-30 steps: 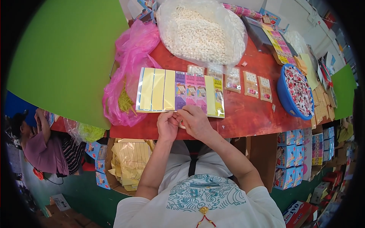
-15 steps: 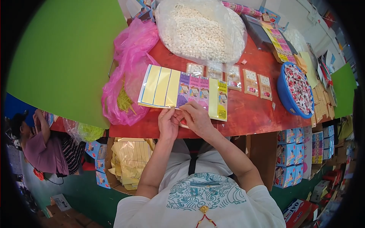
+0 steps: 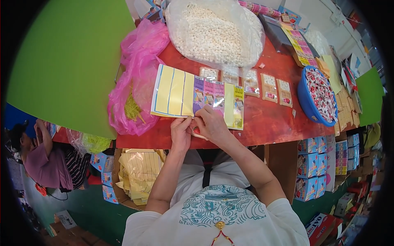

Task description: Packaging small white items into plastic bags and sealing them with decorative cardboard headers.

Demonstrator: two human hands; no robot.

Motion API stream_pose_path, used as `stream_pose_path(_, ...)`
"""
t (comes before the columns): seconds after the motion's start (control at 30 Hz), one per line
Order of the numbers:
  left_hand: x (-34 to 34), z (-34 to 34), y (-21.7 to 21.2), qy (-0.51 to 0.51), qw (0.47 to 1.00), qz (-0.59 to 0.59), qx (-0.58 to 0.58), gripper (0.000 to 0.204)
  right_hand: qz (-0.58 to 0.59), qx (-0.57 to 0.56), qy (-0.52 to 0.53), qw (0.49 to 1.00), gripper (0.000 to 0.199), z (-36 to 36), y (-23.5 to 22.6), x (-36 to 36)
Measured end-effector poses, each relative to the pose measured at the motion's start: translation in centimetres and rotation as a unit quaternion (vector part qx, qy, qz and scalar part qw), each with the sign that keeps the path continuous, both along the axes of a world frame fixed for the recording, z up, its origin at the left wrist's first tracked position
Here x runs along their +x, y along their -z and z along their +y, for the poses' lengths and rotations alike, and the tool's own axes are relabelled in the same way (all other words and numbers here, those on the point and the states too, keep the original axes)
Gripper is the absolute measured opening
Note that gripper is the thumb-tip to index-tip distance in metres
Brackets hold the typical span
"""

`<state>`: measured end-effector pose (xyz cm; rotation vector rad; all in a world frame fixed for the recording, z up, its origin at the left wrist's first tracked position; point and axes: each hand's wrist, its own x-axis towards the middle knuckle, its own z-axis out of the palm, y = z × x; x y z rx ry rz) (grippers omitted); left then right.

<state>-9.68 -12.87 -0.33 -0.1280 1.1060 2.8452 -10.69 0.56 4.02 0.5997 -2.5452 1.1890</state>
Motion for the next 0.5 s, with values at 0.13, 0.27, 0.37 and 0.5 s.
stream_pose_path(0.13,0.0,0.1,-0.2,0.003,1.000,0.006,-0.009,0.019,-0.007,-0.020,-0.019,1.000,0.005,0.6,-0.2,-0.5)
stream_pose_path(0.27,-0.2,0.0,0.2,0.022,1.000,0.002,-0.005,0.019,-0.026,-0.047,-0.016,0.998,0.003,0.9,0.1,-1.1)
stream_pose_path(0.37,-0.3,-0.2,0.0,0.035,0.999,0.000,-0.001,0.019,-0.086,-0.096,-0.038,0.991,0.003,1.2,0.3,-1.4)
stream_pose_path(0.5,-0.6,-0.6,0.7,0.037,0.999,0.000,-0.018,0.019,-0.079,-0.058,-0.046,0.994,0.006,1.1,-1.0,-0.8)
